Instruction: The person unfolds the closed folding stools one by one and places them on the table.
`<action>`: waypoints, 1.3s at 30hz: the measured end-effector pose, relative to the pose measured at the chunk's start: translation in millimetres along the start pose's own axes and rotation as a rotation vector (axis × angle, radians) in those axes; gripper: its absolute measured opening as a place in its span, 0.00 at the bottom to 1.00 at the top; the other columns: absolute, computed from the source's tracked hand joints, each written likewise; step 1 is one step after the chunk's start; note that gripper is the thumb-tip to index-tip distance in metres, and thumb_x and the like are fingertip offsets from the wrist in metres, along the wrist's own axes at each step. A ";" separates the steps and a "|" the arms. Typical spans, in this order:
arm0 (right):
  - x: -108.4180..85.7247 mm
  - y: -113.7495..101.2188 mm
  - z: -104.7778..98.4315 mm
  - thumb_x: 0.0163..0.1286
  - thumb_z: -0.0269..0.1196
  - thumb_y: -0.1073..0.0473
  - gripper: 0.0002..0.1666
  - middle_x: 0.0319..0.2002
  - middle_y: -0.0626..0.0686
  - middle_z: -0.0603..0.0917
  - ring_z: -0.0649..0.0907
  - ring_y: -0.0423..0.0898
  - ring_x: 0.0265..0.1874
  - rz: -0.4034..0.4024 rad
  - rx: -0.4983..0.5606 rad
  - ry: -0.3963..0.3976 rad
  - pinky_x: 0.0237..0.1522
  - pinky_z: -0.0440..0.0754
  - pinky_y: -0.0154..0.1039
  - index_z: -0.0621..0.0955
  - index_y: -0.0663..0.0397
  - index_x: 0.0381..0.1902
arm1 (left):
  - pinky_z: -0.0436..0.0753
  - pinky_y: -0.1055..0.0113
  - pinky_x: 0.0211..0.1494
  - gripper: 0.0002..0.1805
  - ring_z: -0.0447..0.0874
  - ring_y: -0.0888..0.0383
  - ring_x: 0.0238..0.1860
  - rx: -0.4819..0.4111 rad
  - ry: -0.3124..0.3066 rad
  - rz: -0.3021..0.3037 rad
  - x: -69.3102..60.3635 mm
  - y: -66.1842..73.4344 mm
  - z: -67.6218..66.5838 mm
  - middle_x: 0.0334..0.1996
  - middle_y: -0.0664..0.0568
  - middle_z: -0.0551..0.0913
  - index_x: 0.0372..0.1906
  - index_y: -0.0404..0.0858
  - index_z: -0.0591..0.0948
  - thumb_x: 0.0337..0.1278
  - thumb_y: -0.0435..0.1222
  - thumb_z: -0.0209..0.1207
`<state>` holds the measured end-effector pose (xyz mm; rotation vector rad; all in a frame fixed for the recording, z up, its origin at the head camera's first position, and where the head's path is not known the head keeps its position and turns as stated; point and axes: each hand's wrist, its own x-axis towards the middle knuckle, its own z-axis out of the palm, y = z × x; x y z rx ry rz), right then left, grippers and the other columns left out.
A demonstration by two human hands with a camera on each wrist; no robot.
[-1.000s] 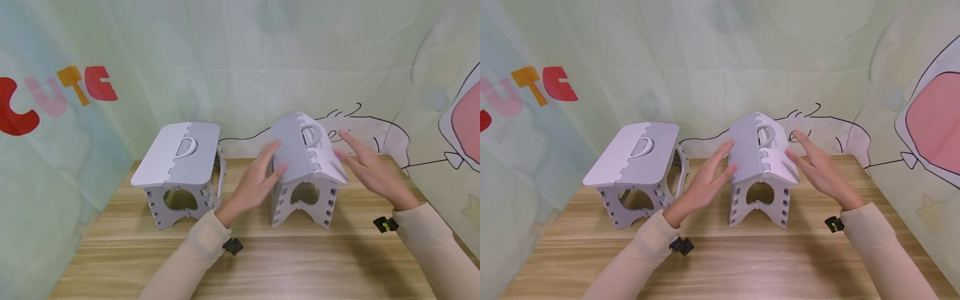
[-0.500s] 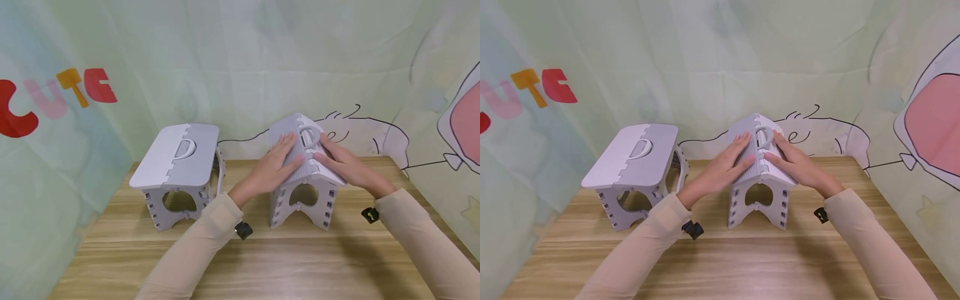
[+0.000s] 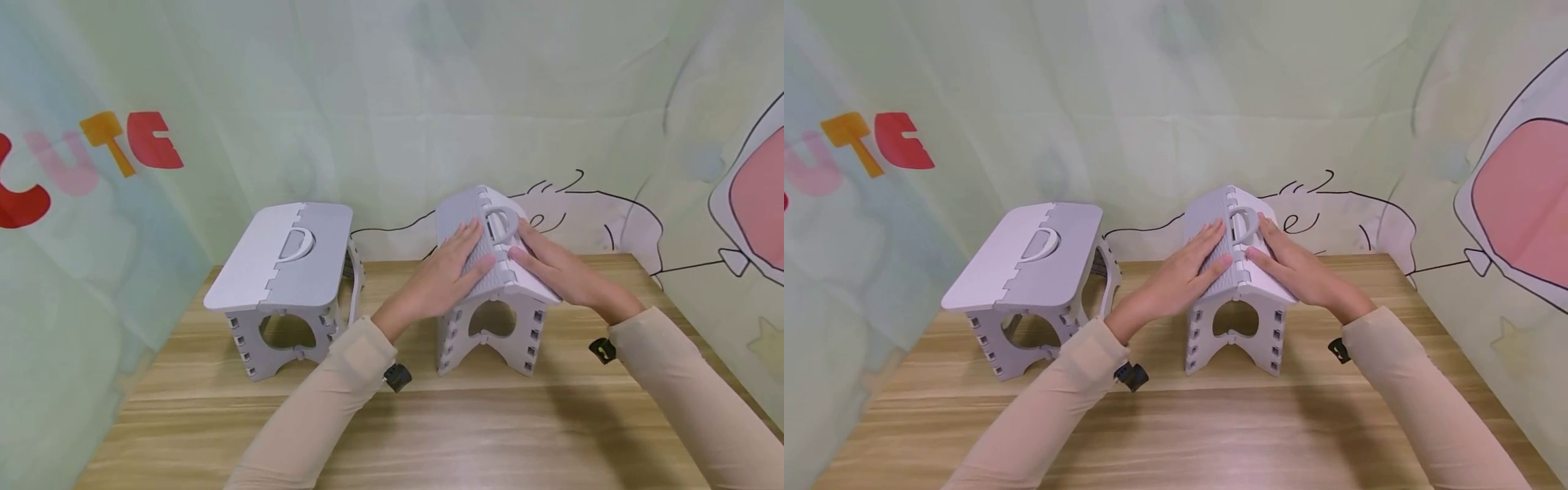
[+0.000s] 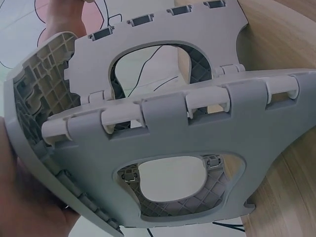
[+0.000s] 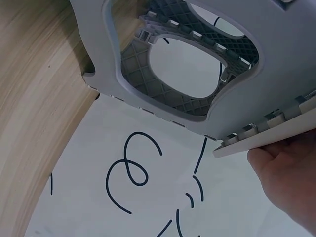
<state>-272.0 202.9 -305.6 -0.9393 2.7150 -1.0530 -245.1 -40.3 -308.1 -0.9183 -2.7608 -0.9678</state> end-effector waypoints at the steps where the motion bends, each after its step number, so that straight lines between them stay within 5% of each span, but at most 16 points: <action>1: -0.1 -0.2 0.3 0.82 0.41 0.44 0.40 0.78 0.63 0.47 0.81 0.56 0.49 0.001 -0.003 -0.001 0.53 0.77 0.59 0.37 0.45 0.81 | 0.39 0.67 0.77 0.41 0.34 0.56 0.79 0.001 -0.003 0.000 -0.2 -0.2 -0.1 0.80 0.52 0.41 0.80 0.41 0.46 0.76 0.61 0.34; 15: 0.1 -4.3 -2.6 0.81 0.42 0.44 0.41 0.80 0.56 0.39 0.66 0.61 0.67 0.024 0.008 -0.033 0.64 0.64 0.68 0.36 0.43 0.81 | 0.40 0.66 0.78 0.40 0.36 0.55 0.79 0.028 -0.010 -0.005 -1.2 0.8 -2.2 0.80 0.51 0.43 0.80 0.40 0.48 0.77 0.59 0.36; 24: 0.1 -6.8 -3.6 0.81 0.42 0.41 0.43 0.79 0.61 0.42 0.78 0.56 0.51 0.044 -0.034 -0.043 0.56 0.73 0.61 0.35 0.44 0.81 | 0.42 0.64 0.78 0.38 0.38 0.55 0.79 0.053 -0.011 -0.018 -3.1 2.9 -2.7 0.80 0.52 0.44 0.80 0.40 0.50 0.77 0.58 0.37; 39: 0.6 -9.3 -3.4 0.79 0.44 0.39 0.46 0.79 0.61 0.43 0.70 0.61 0.61 0.074 -0.117 -0.016 0.61 0.67 0.67 0.39 0.51 0.81 | 0.43 0.64 0.78 0.38 0.39 0.56 0.79 0.158 -0.047 -0.032 -1.3 3.4 -3.5 0.80 0.53 0.44 0.80 0.41 0.50 0.77 0.59 0.36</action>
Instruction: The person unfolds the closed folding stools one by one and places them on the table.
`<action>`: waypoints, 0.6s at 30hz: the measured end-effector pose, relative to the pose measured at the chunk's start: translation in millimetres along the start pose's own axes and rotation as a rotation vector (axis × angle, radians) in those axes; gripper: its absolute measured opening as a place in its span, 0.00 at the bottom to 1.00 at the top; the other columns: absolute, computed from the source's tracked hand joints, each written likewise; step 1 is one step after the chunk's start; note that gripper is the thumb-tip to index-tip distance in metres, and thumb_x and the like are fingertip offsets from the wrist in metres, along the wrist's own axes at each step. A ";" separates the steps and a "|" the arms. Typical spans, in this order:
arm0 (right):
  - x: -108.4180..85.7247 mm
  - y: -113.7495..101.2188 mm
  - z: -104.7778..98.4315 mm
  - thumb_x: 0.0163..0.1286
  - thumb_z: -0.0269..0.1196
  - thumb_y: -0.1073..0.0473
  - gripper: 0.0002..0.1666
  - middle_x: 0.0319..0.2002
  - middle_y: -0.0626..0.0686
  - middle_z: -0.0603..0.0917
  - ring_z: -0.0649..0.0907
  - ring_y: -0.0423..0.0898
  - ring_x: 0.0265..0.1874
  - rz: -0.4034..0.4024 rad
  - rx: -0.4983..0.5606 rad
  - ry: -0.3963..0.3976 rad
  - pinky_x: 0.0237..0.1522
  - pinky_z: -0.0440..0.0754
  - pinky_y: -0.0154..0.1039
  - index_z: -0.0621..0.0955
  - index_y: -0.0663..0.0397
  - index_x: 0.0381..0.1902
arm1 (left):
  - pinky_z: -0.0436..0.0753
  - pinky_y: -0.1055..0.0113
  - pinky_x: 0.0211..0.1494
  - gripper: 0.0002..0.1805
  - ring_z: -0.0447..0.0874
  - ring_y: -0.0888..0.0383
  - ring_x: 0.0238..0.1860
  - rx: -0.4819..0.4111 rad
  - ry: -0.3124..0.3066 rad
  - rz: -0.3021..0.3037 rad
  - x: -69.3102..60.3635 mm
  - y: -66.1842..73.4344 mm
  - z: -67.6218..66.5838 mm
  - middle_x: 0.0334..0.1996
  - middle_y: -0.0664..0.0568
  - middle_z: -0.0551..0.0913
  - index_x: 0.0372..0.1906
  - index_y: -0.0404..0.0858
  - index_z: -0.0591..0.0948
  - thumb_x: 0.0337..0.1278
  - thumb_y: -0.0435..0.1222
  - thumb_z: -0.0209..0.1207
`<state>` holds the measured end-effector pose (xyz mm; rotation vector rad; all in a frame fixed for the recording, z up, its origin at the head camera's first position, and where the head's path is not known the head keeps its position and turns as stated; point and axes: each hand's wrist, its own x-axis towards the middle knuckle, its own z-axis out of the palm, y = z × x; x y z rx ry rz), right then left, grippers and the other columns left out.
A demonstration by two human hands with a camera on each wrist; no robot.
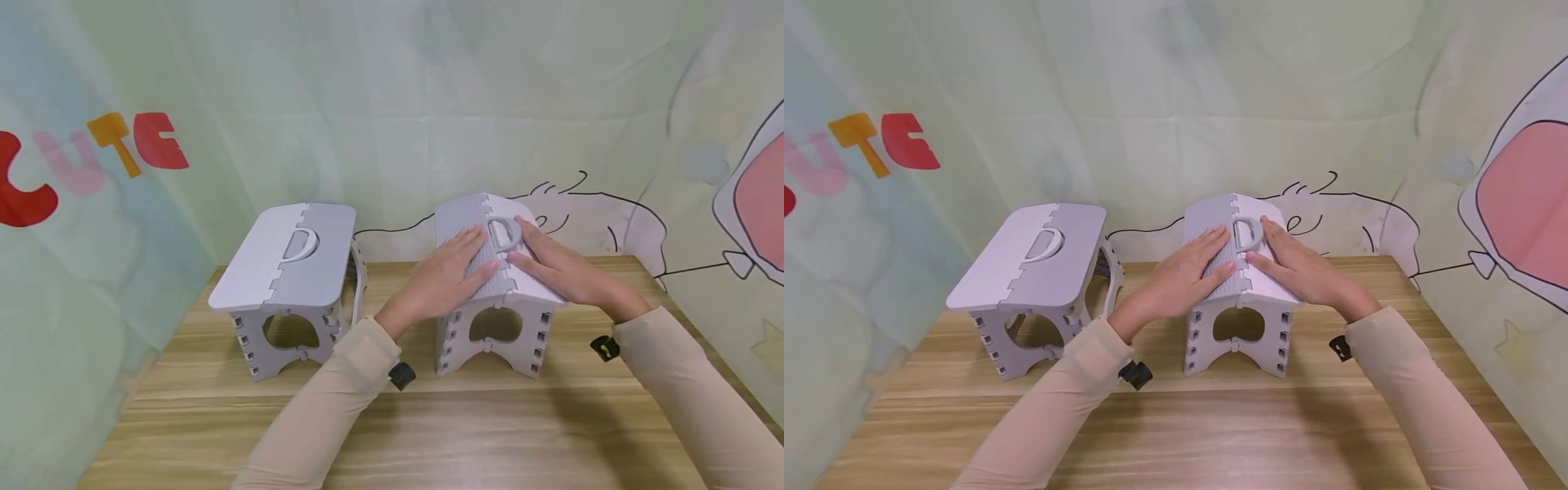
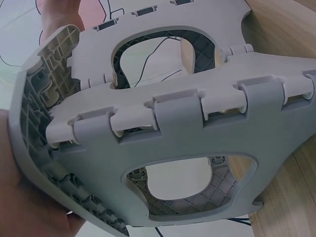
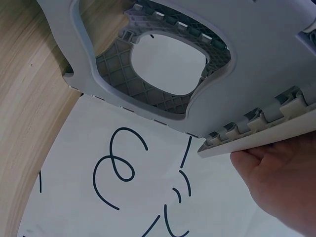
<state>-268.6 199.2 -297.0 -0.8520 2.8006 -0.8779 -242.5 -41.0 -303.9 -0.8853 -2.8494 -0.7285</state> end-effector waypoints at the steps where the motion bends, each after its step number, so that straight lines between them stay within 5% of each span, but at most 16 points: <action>1: 0.0 -0.1 -0.1 0.79 0.44 0.39 0.46 0.79 0.61 0.43 0.70 0.61 0.61 0.001 -0.006 0.001 0.61 0.67 0.67 0.39 0.52 0.81 | 0.43 0.64 0.78 0.38 0.39 0.56 0.79 0.010 -0.003 0.000 0.4 0.1 0.2 0.80 0.53 0.44 0.80 0.41 0.51 0.77 0.59 0.36; 11: 0.9 0.1 -1.7 0.78 0.46 0.38 0.46 0.80 0.58 0.42 0.45 0.59 0.77 -0.008 -0.108 0.003 0.73 0.47 0.65 0.44 0.56 0.80 | 0.41 0.64 0.78 0.38 0.40 0.54 0.79 0.108 -0.049 -0.004 2.3 1.9 -0.8 0.80 0.51 0.45 0.80 0.40 0.51 0.77 0.58 0.35; 18: 1.4 -0.2 -2.2 0.78 0.46 0.39 0.46 0.80 0.59 0.43 0.44 0.59 0.77 -0.013 -0.148 0.001 0.74 0.45 0.63 0.46 0.59 0.80 | 0.41 0.64 0.78 0.38 0.40 0.54 0.79 0.153 -0.086 -0.016 3.6 4.1 -3.9 0.80 0.51 0.45 0.80 0.40 0.51 0.77 0.58 0.35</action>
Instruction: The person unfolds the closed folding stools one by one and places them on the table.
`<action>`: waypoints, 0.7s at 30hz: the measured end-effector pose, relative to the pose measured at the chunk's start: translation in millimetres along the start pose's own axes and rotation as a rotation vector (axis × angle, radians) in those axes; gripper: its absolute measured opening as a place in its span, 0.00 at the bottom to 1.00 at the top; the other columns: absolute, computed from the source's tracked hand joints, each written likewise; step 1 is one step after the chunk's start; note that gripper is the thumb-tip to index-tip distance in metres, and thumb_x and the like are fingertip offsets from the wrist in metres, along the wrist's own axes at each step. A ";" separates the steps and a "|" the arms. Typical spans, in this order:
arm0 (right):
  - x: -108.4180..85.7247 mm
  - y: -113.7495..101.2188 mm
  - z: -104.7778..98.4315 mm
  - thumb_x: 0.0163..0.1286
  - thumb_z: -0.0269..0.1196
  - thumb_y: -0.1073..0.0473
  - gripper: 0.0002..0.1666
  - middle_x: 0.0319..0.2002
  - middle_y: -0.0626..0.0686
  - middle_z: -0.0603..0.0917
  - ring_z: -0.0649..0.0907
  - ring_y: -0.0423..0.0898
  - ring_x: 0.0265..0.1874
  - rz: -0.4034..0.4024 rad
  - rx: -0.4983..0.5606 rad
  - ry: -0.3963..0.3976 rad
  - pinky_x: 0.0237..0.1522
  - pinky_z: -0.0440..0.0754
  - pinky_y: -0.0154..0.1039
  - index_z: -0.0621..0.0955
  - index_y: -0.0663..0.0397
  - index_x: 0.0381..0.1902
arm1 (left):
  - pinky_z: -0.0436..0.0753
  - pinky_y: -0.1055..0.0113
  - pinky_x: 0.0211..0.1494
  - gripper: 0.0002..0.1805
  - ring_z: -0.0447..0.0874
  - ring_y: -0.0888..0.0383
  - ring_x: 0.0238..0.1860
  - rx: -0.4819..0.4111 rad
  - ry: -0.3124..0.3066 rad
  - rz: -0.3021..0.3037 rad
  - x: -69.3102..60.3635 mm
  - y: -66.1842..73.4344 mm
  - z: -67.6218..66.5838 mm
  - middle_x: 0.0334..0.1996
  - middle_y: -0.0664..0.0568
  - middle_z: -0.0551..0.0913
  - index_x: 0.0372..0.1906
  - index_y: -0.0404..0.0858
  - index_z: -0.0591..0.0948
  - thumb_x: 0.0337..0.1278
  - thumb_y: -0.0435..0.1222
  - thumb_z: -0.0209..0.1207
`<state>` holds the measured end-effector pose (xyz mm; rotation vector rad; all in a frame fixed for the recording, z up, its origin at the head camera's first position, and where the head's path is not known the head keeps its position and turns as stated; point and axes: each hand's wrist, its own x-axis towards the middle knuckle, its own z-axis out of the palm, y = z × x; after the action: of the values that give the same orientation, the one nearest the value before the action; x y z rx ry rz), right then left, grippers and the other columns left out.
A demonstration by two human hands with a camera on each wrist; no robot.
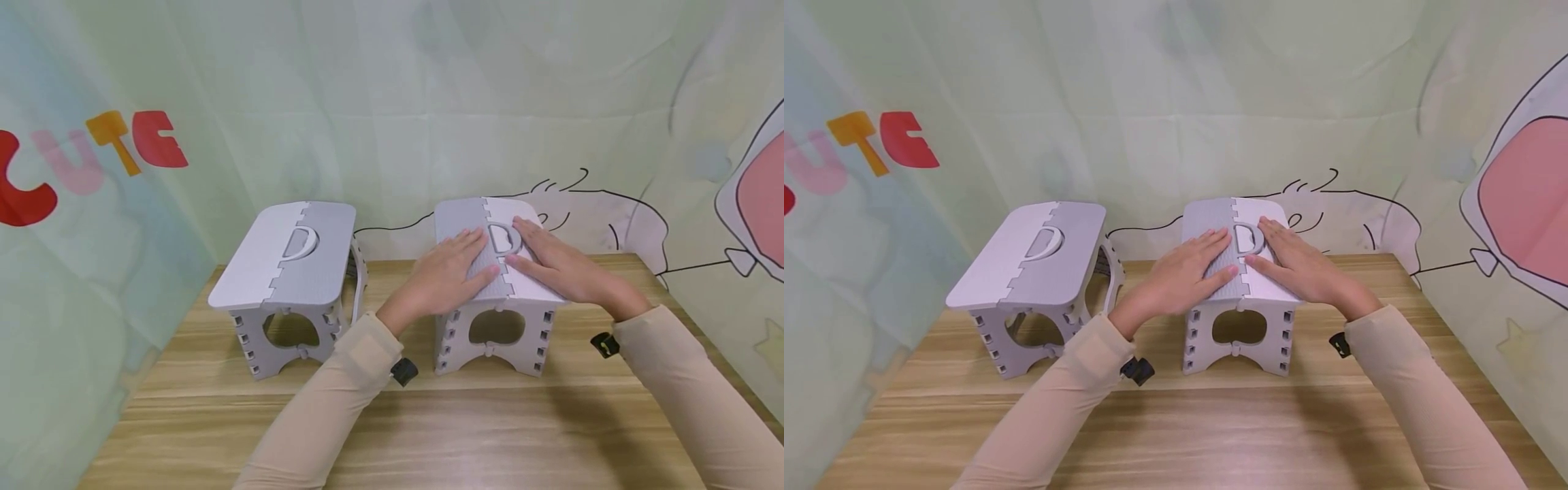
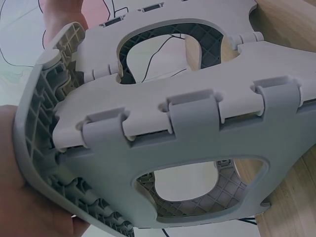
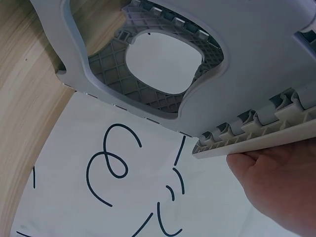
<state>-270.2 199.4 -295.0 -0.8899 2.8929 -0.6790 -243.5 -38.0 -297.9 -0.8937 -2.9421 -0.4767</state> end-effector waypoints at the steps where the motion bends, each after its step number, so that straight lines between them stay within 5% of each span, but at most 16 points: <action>1: 0.0 0.0 -0.1 0.78 0.46 0.39 0.46 0.80 0.59 0.43 0.44 0.60 0.77 -0.001 0.000 0.001 0.74 0.45 0.63 0.46 0.59 0.80 | 0.41 0.64 0.78 0.38 0.39 0.54 0.79 0.002 -0.001 0.000 0.1 0.1 -0.4 0.80 0.51 0.44 0.80 0.40 0.50 0.77 0.58 0.35; 16: 5.8 1.8 3.6 0.77 0.50 0.37 0.48 0.79 0.60 0.43 0.44 0.60 0.77 0.019 0.039 0.014 0.74 0.45 0.63 0.46 0.57 0.80 | 0.41 0.64 0.78 0.38 0.39 0.55 0.79 0.005 -0.019 -0.017 -1.9 -3.1 -2.3 0.80 0.51 0.45 0.80 0.40 0.51 0.77 0.58 0.35; 21: 3.1 -3.9 0.8 0.76 0.52 0.38 0.49 0.79 0.60 0.41 0.42 0.58 0.77 0.008 0.046 0.046 0.75 0.41 0.61 0.46 0.57 0.80 | 0.41 0.61 0.78 0.38 0.38 0.52 0.79 -0.045 0.025 -0.007 -5.0 -3.4 -2.5 0.80 0.50 0.45 0.80 0.44 0.52 0.76 0.60 0.34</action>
<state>-270.6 194.4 -293.8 -0.8678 2.9057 -0.7722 -241.4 -44.1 -297.1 -0.8755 -2.9241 -0.5526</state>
